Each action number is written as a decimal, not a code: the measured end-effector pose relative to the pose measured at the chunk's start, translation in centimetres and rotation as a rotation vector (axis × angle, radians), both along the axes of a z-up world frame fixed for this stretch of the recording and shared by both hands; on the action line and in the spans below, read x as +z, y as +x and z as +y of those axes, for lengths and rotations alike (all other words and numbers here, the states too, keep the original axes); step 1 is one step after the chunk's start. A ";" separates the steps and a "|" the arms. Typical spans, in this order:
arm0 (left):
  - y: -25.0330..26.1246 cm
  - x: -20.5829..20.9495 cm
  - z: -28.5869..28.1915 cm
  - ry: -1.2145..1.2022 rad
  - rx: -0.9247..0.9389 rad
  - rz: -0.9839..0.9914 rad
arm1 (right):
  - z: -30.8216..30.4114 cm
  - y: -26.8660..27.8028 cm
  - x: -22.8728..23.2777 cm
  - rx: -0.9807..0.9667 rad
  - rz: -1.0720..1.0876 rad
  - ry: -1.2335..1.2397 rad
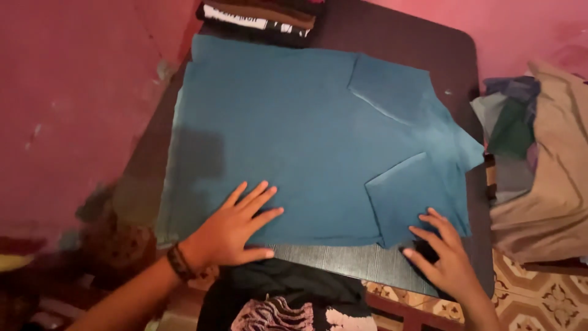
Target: The person folds a teal polo shirt on a dark table. They smooth the shirt, fold the sleeves inward, fold the bottom up, then fold the shirt in half and place it on a stack of folded clothes.
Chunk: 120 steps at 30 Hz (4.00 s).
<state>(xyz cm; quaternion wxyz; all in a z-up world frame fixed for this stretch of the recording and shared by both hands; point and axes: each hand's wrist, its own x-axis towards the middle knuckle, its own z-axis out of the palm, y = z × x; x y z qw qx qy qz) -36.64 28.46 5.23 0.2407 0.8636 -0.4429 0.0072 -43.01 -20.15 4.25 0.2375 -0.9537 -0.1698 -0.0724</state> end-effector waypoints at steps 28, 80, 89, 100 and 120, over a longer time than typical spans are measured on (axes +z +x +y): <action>-4.9 0.8 13.0 0.005 0.249 0.156 | -4.3 0.5 -0.9 -0.036 -0.135 -0.286; 15.4 -7.0 13.1 0.074 0.704 -0.272 | -5.4 17.2 -3.8 -0.114 -0.228 -0.069; 14.4 -6.5 13.1 0.337 0.754 -0.696 | -3.0 16.1 -2.4 -0.202 -0.511 -0.396; 8.6 -4.4 6.7 0.246 0.521 -0.376 | 4.0 14.8 -1.5 0.142 -0.043 -0.313; 20.9 -6.0 9.3 0.279 0.720 -0.405 | -1.4 27.2 -2.9 0.039 -0.483 -0.340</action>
